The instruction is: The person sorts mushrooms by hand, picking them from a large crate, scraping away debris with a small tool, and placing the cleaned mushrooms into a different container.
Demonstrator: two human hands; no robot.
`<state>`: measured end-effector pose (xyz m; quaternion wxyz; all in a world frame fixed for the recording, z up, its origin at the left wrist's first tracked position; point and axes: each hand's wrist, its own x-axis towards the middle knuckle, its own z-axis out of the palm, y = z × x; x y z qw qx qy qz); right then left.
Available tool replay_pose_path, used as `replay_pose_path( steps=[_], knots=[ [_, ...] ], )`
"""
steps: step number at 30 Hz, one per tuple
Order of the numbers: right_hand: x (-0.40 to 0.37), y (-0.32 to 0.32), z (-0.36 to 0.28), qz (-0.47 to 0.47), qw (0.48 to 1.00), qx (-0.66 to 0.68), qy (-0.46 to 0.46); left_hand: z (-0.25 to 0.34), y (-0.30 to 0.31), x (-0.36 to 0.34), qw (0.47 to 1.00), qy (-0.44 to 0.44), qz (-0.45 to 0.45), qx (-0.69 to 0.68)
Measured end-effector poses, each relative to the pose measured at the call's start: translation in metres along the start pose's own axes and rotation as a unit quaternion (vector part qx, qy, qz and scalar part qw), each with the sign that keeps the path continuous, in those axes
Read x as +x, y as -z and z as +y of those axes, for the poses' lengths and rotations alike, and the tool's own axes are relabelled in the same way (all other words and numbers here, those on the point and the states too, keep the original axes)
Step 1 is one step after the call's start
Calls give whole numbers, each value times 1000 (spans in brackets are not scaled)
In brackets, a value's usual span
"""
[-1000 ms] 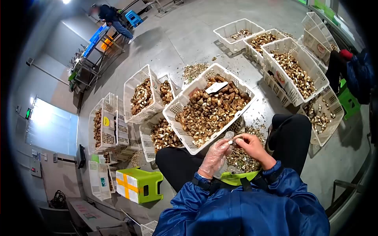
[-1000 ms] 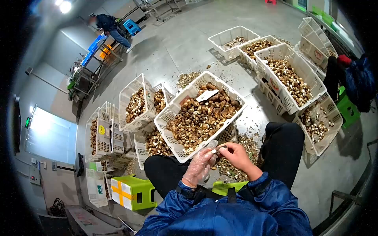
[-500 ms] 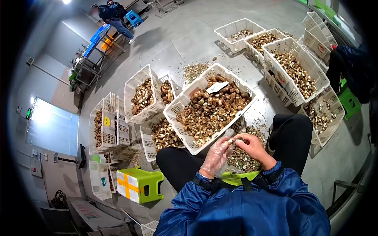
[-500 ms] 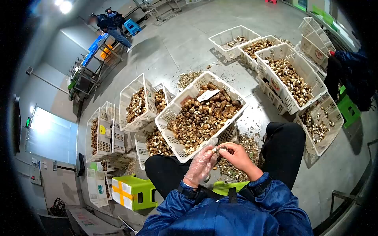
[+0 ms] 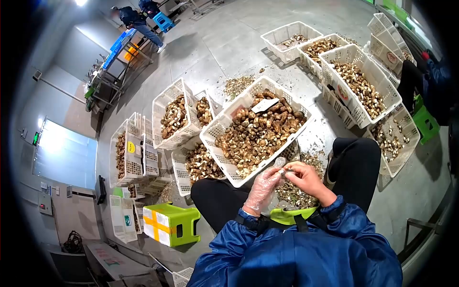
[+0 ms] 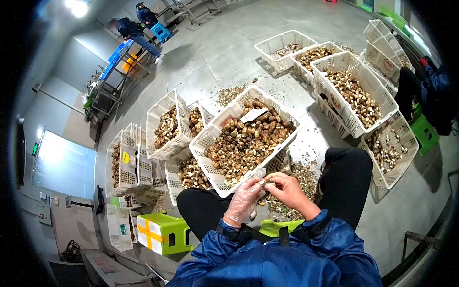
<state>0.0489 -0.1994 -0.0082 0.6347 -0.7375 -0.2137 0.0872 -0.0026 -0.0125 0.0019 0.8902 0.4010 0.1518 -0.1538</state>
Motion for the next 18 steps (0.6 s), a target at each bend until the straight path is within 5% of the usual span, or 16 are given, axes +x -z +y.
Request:
replay_pose_path(
  steps=[4,9,12,16,18],
  knots=[
    [2,3,6,-9,988,102,-117,-4,-1,2,999,5,25,-34],
    [1,0,-3,17,998,14,-57,-6,3,5,1000,-12,13,-2],
    [2,1,0,1,987,120,-104,-7,4,5,999,-18,-7,-42],
    [0,-2,0,3,1000,19,-21,-7,5,5,1000,-17,-4,-24],
    [0,1,2,-13,995,57,-77,-7,4,5,999,-11,-4,-39]
  ],
)
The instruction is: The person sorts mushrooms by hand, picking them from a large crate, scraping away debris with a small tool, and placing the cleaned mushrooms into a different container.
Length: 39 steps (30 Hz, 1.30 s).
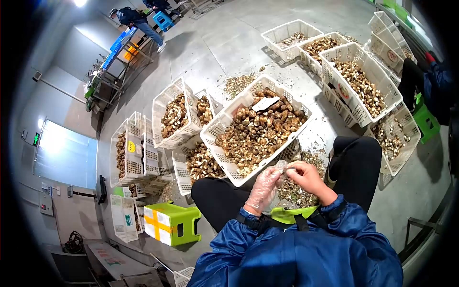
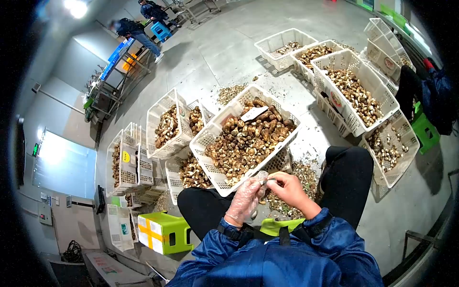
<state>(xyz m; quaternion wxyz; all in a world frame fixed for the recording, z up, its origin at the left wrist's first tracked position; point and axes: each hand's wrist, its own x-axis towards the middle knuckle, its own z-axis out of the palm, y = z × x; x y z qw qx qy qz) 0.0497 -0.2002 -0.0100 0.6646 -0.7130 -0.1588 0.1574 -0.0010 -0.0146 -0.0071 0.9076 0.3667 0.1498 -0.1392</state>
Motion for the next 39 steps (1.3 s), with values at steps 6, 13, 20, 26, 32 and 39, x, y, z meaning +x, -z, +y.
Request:
replay_pose_path(
  steps=[6,13,20,26,32,39],
  knots=[
    [-1,0,-8,1,994,-72,88,1,-4,-1,1000,-7,7,0],
    [-2,0,-7,3,995,-52,84,-2,0,-1,1000,-12,-3,-7],
    [-2,1,-11,0,995,-66,75,-1,1,-1,999,-11,10,42],
    [0,3,2,-9,1000,11,-14,3,-6,-5,998,1,22,53],
    [1,5,14,-27,995,50,-86,-3,3,-2,999,3,15,-34],
    [0,0,-1,-13,1000,-5,-20,5,-4,-3,999,18,22,25]
  ],
)
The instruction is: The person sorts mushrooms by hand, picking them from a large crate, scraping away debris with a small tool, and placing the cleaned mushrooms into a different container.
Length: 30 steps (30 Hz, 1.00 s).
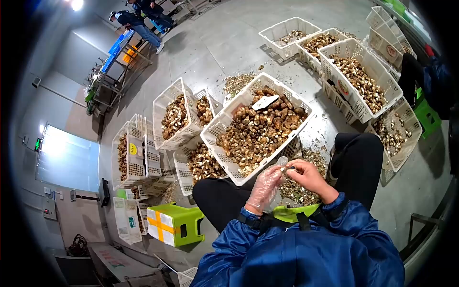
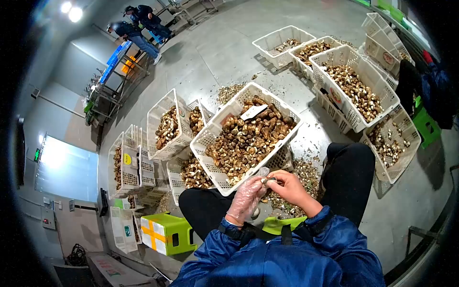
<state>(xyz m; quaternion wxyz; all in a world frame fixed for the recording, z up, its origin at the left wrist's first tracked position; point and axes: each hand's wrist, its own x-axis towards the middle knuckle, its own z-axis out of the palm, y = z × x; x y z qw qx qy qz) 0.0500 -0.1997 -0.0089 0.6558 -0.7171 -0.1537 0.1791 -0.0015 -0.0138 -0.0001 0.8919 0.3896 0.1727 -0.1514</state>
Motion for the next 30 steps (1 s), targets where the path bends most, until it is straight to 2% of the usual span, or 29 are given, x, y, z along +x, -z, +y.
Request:
replay_pose_path(
  steps=[2,5,6,10,13,17,18,21,22,25,26,29,30],
  knots=[
    [1,4,11,-19,998,40,-53,-2,4,-1,1000,-4,-16,-9],
    [0,5,-3,-14,1000,14,-19,-3,2,-1,1000,-11,-18,-5],
    [0,-1,1,0,999,22,45,-4,5,1,1000,-12,-12,6],
    [2,6,9,-24,998,34,-53,-9,11,3,1000,-2,-13,-19],
    [0,2,-1,-9,999,39,-6,-3,3,1,1000,-7,-19,0],
    [2,4,12,-26,996,49,-72,-8,10,2,1000,-13,-10,13],
    [4,6,13,-37,995,67,-67,-7,8,2,1000,-3,-16,2],
    [2,2,8,-4,996,-7,86,1,-4,-2,999,2,14,36],
    [2,-1,8,4,994,-27,109,2,-9,-3,998,0,30,62],
    [4,6,12,-42,986,123,-107,-6,4,4,1000,1,-10,-11],
    [4,5,11,-42,984,140,-98,-9,6,4,999,-5,-25,-35],
    [2,-3,12,15,991,-50,120,-13,17,9,999,-14,-28,-40],
    [2,-5,13,35,986,-88,136,-13,18,9,999,-21,-32,-30]
  ],
)
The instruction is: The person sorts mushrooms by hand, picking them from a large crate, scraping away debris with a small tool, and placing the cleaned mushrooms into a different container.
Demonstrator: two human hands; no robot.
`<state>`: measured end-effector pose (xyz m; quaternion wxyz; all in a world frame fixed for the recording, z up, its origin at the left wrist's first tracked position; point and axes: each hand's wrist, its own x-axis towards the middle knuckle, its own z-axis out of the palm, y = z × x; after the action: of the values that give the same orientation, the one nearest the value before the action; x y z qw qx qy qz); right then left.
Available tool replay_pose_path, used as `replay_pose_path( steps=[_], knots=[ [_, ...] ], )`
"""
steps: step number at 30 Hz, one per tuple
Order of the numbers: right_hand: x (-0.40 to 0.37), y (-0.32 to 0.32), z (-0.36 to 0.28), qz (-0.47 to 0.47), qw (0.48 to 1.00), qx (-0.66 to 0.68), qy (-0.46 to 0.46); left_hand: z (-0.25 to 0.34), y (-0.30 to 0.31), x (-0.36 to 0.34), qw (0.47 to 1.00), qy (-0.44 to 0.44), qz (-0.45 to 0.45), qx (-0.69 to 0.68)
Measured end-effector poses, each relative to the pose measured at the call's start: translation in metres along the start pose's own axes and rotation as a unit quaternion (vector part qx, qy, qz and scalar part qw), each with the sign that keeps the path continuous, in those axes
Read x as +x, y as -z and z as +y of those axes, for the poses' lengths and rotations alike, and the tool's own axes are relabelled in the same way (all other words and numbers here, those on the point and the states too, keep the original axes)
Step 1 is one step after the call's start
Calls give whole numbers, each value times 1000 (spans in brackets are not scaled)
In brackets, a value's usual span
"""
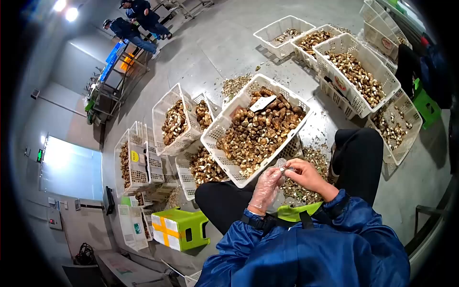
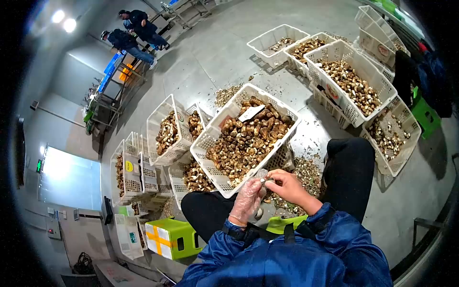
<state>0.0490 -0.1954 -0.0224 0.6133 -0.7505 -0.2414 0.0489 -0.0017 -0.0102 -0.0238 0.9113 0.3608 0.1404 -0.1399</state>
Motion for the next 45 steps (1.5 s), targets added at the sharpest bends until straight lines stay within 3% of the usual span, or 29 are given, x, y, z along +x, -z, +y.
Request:
replay_pose_path(
  steps=[3,5,7,11,15,18,19,22,26,28,36,43,45],
  knots=[
    [2,6,1,-40,963,187,-192,-3,-1,0,999,21,7,-39],
    [2,5,-7,-31,970,184,-154,-4,-3,0,998,24,15,-51],
    [1,-2,1,11,999,40,15,-6,-9,2,998,14,24,-54],
    [1,4,1,-34,953,201,-226,-14,-8,-1,988,8,-9,-154],
    [1,0,-12,21,999,44,4,-18,-8,2,987,-4,15,-160],
    [2,2,-11,-3,962,183,-201,-22,-8,0,973,18,-12,-228],
    [2,1,-9,2,961,208,-180,-20,-12,-2,966,27,-21,-255],
    [1,-1,-12,26,998,45,20,-20,-18,0,969,10,-8,-245],
    [2,1,-19,36,984,113,-131,-20,-18,0,962,15,25,-272],
    [1,-2,-11,38,980,134,-145,-20,-15,2,967,27,17,-254],
    [1,-1,-7,30,980,132,-143,-15,-16,0,968,14,33,-248],
    [1,2,-5,3,996,82,-22,-8,-17,-5,991,-6,52,-123],
    [2,10,-16,-17,991,92,-95,-4,-17,-7,998,-19,47,-47]
  ],
)
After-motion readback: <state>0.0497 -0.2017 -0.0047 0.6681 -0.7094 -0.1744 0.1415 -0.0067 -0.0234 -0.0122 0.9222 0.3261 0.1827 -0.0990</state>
